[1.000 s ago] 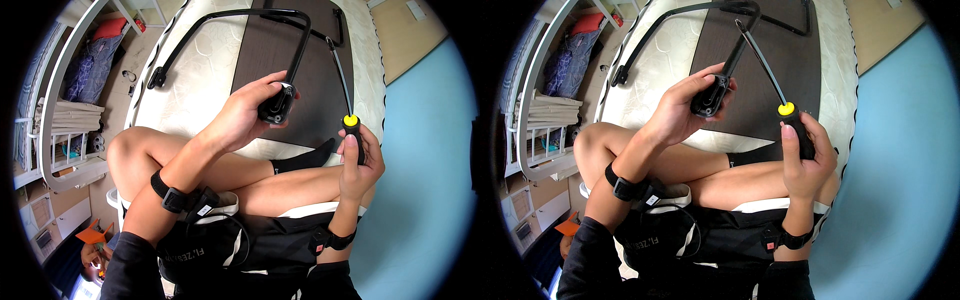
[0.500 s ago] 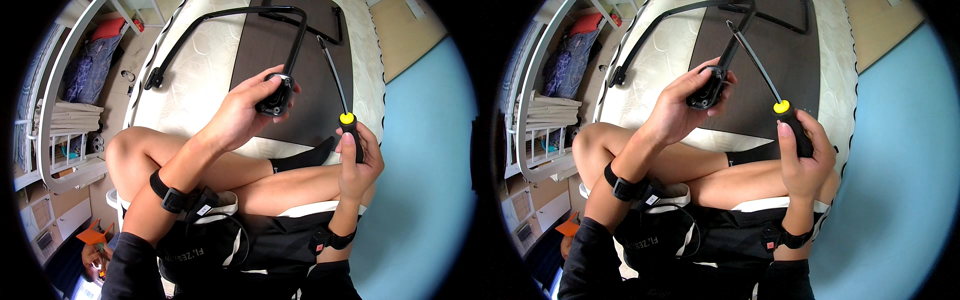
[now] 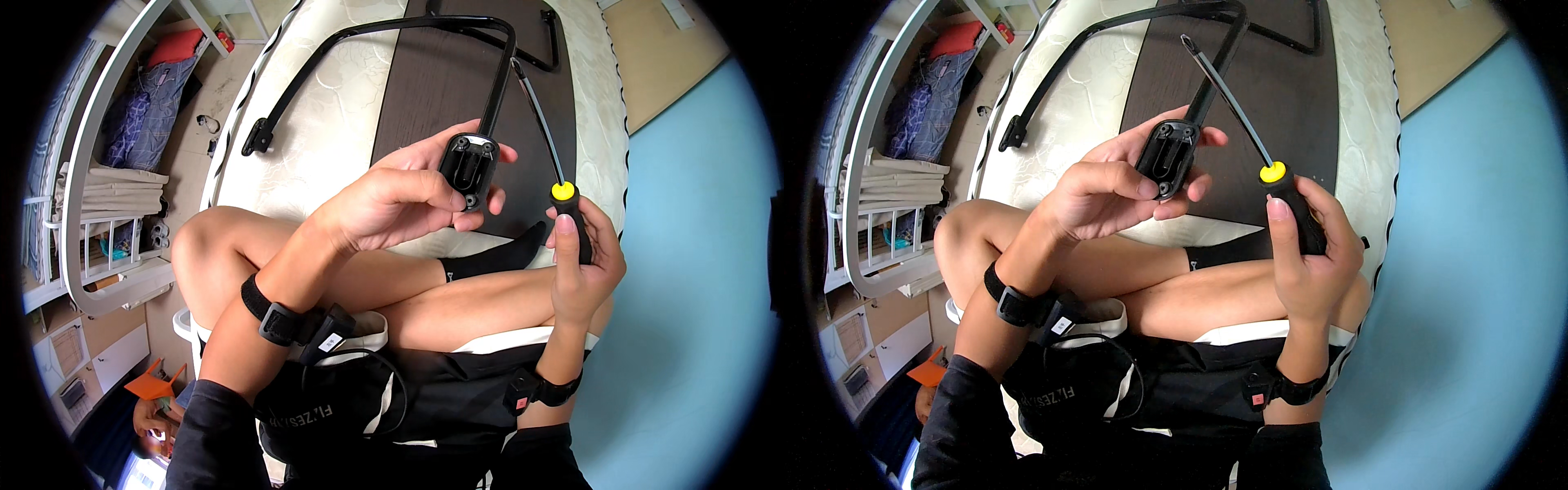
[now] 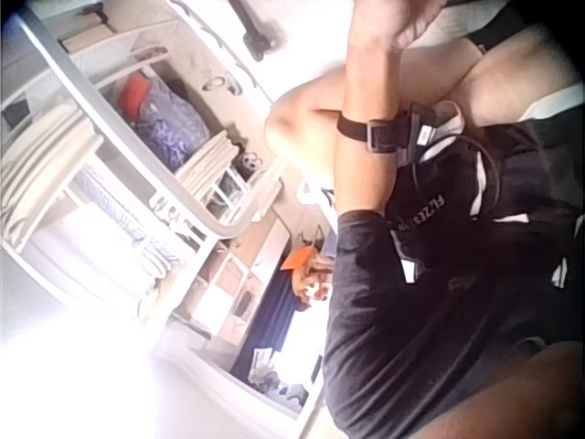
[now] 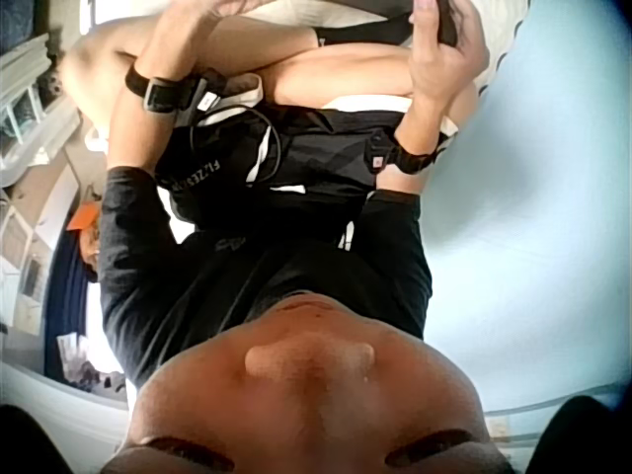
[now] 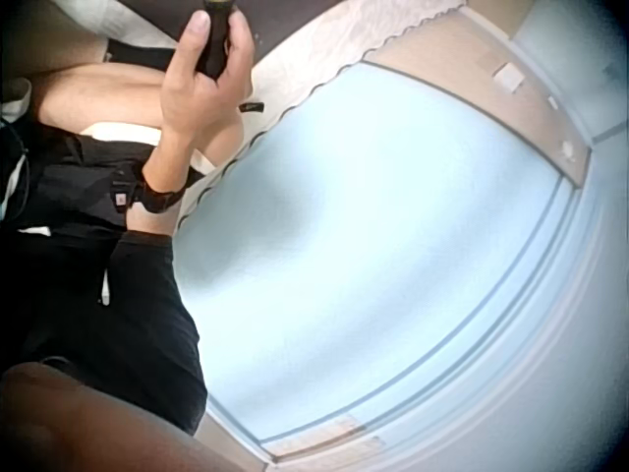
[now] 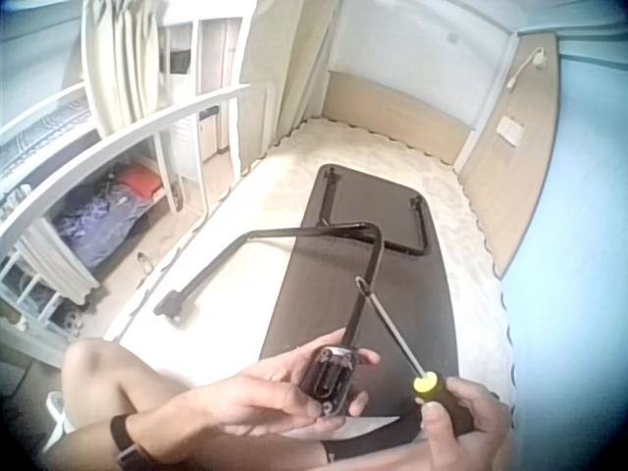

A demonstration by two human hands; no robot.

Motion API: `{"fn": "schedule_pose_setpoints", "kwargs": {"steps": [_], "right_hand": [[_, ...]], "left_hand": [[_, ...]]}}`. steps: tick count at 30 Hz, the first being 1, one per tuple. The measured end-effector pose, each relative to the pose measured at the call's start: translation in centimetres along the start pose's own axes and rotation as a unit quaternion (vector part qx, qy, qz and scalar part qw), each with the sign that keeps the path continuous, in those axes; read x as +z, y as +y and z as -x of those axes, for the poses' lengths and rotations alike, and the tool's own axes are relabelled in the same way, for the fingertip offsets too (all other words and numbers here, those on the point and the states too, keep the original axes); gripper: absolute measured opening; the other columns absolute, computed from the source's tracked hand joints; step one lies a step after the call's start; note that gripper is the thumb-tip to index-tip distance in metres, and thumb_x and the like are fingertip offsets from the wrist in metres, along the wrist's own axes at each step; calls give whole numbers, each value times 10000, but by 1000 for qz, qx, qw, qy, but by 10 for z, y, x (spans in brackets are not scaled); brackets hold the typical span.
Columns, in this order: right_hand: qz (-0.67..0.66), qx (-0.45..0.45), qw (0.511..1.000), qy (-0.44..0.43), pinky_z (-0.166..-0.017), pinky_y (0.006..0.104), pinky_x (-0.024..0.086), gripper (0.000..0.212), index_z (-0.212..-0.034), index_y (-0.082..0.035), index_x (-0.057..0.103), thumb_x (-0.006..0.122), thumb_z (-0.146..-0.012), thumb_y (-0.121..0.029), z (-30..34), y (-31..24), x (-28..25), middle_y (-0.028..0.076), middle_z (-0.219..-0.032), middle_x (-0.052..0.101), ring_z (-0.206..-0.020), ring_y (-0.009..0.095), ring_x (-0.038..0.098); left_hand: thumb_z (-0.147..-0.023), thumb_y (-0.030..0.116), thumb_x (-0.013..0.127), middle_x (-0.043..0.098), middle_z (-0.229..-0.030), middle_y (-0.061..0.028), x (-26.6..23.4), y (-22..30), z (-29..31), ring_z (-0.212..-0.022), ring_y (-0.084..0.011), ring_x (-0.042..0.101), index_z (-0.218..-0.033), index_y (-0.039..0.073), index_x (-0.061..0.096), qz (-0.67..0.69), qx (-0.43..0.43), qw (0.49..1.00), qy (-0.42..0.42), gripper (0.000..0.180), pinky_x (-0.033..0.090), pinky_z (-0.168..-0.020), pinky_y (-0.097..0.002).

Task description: The person unscrews and removes a metal support leg from a desk panel using a screwdriver, then attaches a black plastic bracket to the same panel.

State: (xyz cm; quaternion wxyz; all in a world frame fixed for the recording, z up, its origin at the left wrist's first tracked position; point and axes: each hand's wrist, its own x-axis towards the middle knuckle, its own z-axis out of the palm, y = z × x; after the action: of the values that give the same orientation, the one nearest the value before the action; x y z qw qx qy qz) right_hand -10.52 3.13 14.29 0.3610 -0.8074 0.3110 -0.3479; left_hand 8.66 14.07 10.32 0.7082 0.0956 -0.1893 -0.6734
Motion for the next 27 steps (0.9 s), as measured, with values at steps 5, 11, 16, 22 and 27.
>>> {"fn": "schedule_pose_setpoints", "kwargs": {"steps": [5,11,16,22,27], "right_hand": [[4,-3,1000,-3,-703,226,504,232,-997,40,609,669,-814,-89,1,3,0,119,-838,683,-764,149,659],[8,-5,1000,-5,-707,228,509,234,-995,37,613,675,-808,-89,1,4,0,121,-843,682,-770,152,661],[6,-8,1000,-7,-709,229,510,238,-1000,34,614,678,-806,-88,1,5,0,123,-850,682,-771,152,660],[0,-8,1000,-10,-709,228,509,239,-1003,33,614,678,-809,-91,1,5,1,118,-850,683,-768,151,660],[-6,-7,1000,-10,-705,229,509,235,-1002,31,614,676,-810,-89,1,4,2,115,-841,685,-765,148,660]], "left_hand": [[-680,-20,526,435,-1171,-153,0,-3,0,-750,-199,457,-1385,15,276,-42,-1,998,43,749,381,-626,-263],[-677,-10,528,477,-1039,-95,2,-4,-3,-674,-158,437,-1358,-10,285,-73,26,993,84,724,361,-592,-243],[-666,-8,518,476,-1031,-90,4,-4,-3,-676,-154,434,-1356,-9,286,-85,31,993,82,727,356,-584,-238],[-657,19,537,468,-1009,-87,1,-4,-2,-674,-154,432,-1369,-9,277,-107,36,990,79,758,353,-580,-237],[-656,41,551,465,-966,-90,6,-3,-3,-666,-151,428,-1364,-16,276,-128,46,986,92,761,350,-577,-233]]}}
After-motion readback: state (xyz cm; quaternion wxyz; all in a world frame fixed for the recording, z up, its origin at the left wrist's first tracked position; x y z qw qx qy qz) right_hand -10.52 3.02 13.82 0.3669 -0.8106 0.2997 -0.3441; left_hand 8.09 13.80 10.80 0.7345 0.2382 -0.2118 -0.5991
